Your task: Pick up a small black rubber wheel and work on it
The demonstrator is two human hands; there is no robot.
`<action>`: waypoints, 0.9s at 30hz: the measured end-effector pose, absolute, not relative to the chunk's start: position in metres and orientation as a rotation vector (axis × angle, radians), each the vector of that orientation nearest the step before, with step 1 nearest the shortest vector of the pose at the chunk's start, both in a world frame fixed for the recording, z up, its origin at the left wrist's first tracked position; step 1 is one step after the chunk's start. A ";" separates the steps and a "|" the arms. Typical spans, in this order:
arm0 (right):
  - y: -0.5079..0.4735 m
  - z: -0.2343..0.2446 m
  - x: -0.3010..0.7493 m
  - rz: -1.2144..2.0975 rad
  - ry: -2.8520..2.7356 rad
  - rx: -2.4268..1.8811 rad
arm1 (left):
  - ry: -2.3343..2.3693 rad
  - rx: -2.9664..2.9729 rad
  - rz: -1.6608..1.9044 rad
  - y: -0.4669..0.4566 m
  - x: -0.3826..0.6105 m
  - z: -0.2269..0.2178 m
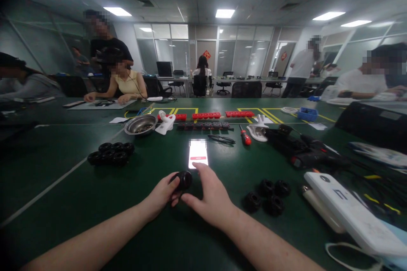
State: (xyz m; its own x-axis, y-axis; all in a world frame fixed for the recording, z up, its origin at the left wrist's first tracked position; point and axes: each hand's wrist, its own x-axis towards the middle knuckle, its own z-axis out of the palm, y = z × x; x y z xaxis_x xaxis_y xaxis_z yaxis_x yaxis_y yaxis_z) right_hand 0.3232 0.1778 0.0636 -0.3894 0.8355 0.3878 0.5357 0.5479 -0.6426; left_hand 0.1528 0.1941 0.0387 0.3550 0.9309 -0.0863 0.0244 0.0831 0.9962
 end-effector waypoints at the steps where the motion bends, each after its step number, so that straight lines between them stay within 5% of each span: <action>1: 0.179 0.064 0.323 0.630 -2.072 -1.157 | 0.984 1.305 0.874 0.193 0.153 0.039; 5: 0.179 0.068 0.322 0.800 -2.117 -1.219 | 0.970 1.349 0.858 0.189 0.152 0.039; 12: 0.170 0.066 0.318 0.581 -2.228 -0.909 | 1.031 1.241 0.883 0.190 0.155 0.046; 20: 0.176 0.060 0.317 0.685 -2.133 -1.382 | 1.018 1.194 0.937 0.188 0.154 0.047; 27: 0.173 0.062 0.319 0.422 -2.243 -1.117 | 1.068 1.150 0.909 0.190 0.156 0.048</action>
State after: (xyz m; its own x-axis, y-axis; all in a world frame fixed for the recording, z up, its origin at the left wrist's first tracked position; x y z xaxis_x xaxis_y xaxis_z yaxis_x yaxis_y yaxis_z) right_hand 0.3185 0.1733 0.0619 -0.4728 0.8018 0.3654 0.6140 0.5972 -0.5160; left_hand 0.1564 0.1898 0.0479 0.2584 0.9497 -0.1770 -0.0237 0.1894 0.9816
